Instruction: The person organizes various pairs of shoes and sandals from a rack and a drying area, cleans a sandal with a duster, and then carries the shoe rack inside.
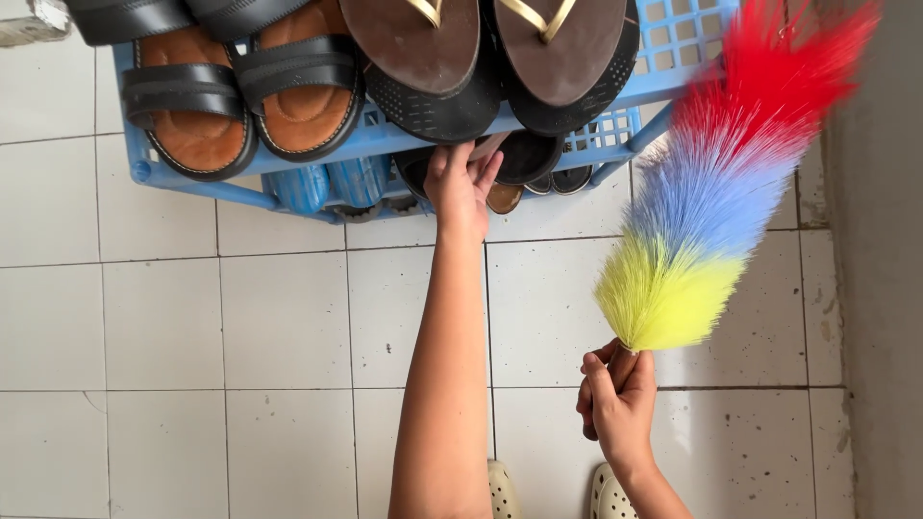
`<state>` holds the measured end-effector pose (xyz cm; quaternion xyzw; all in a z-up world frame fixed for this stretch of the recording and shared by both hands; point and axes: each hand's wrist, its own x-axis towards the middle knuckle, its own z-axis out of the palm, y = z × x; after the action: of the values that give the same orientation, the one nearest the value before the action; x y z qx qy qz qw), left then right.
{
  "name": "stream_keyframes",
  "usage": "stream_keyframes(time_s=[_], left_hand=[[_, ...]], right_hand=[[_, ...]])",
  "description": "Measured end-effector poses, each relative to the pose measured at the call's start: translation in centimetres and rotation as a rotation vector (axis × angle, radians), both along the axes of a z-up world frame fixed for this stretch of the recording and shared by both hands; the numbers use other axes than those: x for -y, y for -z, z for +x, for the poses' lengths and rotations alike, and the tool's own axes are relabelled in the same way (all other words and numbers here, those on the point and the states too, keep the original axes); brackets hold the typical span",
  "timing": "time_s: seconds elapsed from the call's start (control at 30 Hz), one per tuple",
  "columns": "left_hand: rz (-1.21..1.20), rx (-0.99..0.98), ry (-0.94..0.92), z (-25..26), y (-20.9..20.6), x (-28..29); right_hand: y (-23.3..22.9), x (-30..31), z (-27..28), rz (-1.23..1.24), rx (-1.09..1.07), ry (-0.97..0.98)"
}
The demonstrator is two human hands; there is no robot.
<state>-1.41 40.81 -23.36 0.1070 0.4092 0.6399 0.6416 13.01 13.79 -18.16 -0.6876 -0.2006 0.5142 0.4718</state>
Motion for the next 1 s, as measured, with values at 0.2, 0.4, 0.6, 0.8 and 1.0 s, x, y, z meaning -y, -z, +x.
stream_keyframes(time_s=[0.2, 0.4, 0.6, 0.8, 1.0], left_hand=[[0.027, -0.156, -0.037, 0.5, 1.2, 1.5], [-0.082, -0.147, 0.023, 3.0, -0.7, 14.9], [-0.366, -0.076, 0.063, 4.5, 6.8, 26.7], [-0.343, -0.161, 0.176, 6.4, 12.3, 26.9], [-0.187, -0.287, 0.181, 10.1, 17.5, 17.7]], right_hand=[[-2.1, 0.0, -0.5, 0.002, -0.004, 0.010], [1.2, 3.1, -1.0, -0.036, -0.007, 0.078], [5.6, 5.6, -1.6, 0.037, -0.021, 0.091], [10.0, 5.5, -0.2, -0.037, -0.019, 0.155], [14.7, 2.4, 2.6, 0.097, -0.013, 0.158]])
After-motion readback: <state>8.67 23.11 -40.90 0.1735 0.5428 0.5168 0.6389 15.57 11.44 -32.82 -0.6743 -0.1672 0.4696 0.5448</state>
